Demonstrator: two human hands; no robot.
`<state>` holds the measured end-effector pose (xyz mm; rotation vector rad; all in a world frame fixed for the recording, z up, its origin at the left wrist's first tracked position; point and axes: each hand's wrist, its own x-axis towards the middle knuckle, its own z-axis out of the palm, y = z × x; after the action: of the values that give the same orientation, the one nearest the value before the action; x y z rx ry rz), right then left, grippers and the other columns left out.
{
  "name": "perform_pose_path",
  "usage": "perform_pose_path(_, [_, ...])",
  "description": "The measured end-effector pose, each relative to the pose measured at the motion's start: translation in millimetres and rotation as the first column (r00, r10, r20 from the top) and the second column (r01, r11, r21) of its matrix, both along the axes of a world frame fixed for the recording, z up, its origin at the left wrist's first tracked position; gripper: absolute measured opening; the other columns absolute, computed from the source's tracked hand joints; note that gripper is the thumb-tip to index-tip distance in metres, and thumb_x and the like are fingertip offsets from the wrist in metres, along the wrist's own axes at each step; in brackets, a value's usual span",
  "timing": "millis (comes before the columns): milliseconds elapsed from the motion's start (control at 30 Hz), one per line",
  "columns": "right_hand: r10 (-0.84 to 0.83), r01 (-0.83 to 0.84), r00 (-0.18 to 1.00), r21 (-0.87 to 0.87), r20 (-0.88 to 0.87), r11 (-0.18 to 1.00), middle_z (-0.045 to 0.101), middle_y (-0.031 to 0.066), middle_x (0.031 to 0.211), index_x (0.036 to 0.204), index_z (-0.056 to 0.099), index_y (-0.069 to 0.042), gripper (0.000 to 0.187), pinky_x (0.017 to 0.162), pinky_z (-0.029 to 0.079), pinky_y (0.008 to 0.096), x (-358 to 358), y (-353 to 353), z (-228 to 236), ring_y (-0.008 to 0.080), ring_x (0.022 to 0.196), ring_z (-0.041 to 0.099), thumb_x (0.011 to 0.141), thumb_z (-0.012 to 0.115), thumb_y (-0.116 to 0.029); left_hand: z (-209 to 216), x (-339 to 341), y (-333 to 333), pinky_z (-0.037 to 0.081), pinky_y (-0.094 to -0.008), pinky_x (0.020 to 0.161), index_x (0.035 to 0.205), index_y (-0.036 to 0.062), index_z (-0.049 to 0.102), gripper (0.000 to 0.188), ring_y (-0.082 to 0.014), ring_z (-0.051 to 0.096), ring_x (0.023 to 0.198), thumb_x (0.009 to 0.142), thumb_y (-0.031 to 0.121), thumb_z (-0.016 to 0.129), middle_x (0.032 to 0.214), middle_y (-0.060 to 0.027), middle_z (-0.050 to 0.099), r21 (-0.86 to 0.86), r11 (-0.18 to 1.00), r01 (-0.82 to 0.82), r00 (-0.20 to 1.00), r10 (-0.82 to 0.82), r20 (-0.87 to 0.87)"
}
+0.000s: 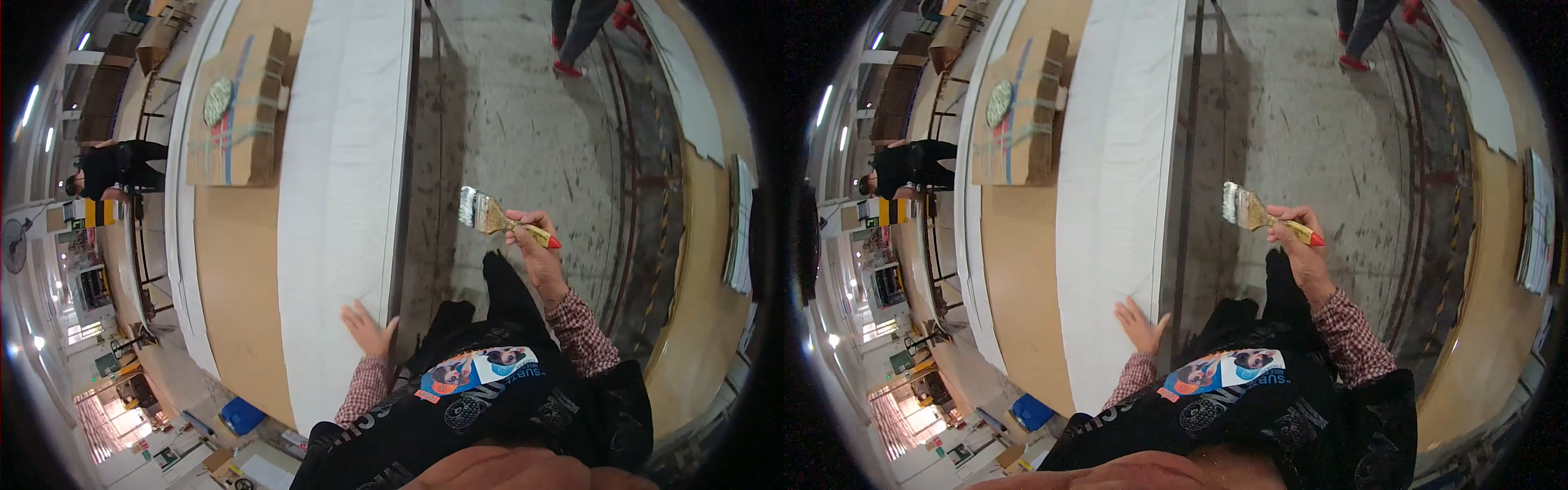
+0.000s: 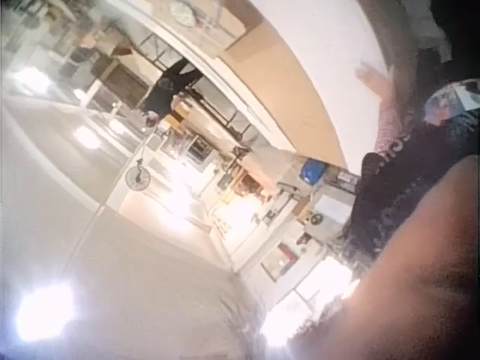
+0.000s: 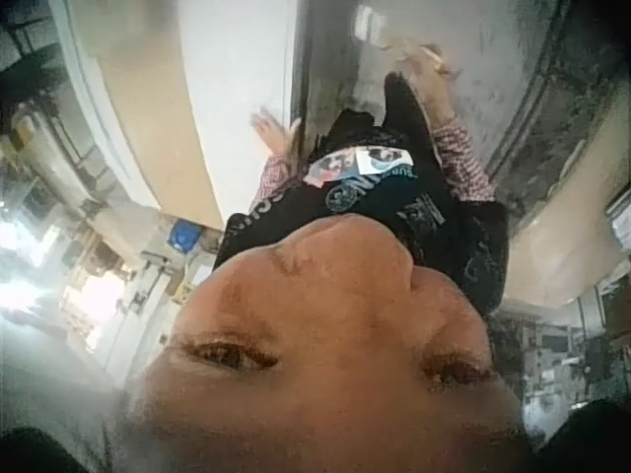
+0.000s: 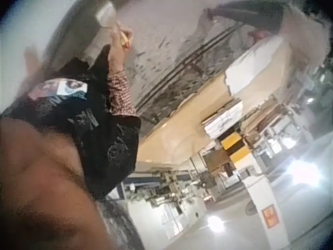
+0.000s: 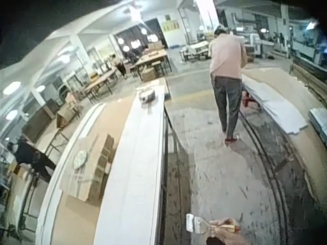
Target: Applying a white substance to long panels using a brush in a workshop environment.
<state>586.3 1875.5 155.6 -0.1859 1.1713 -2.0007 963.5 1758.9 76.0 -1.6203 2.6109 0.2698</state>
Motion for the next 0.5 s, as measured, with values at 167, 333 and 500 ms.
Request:
perform_pose_path(167, [-0.010, 0.010, 1.000, 0.004, -0.020, 1.000, 0.058, 0.0146, 0.115, 0.101, 0.057, -0.003, 0.010, 0.083, 0.050, 0.0297, -94.8, -60.9, 24.7, 0.0148, 0.088, 0.059, 0.091, 0.056, -0.004, -8.3, 28.8, 3.5, 0.011, -0.0506, 0.113, 0.142, -0.0067, 0.020, 0.089, -0.0442, 0.012, 0.138, 0.083, 0.041, 0.065, 0.148, -0.0291, 0.018, 0.103, 0.978, -0.179, 0.960, 0.197, -0.197])
perform_pose_path(333, [-0.068, 0.061, 0.965, -0.035, -0.253, 0.998, 0.061, 0.0120, 0.108, 0.109, 0.057, -0.002, 0.019, 0.077, 0.052, 0.0305, -200.1, -147.5, 34.3, 0.0153, 0.084, 0.061, 0.095, 0.052, -0.014, 14.0, -14.2, -37.6, 0.010, -0.0483, 0.114, 0.141, -0.0066, 0.023, 0.073, -0.0395, 0.013, 0.139, 0.090, 0.030, 0.059, 0.148, -0.0257, 0.019, -0.029, 0.745, -0.667, 0.701, 0.614, -0.363])
perform_pose_path(500, [-0.027, 0.005, 0.969, -0.088, -0.246, 0.996, 0.063, 0.0103, 0.100, 0.109, 0.056, 0.000, 0.028, 0.072, 0.054, 0.0289, -276.1, -251.8, 48.5, 0.0152, 0.078, 0.062, 0.097, 0.050, -0.024, 36.8, -120.6, -136.0, 0.014, -0.0450, 0.114, 0.143, -0.0048, 0.021, 0.065, -0.0362, 0.018, 0.138, 0.095, 0.026, 0.051, 0.150, -0.0243, 0.018, -0.109, 0.672, -0.733, 0.542, 0.478, -0.691])
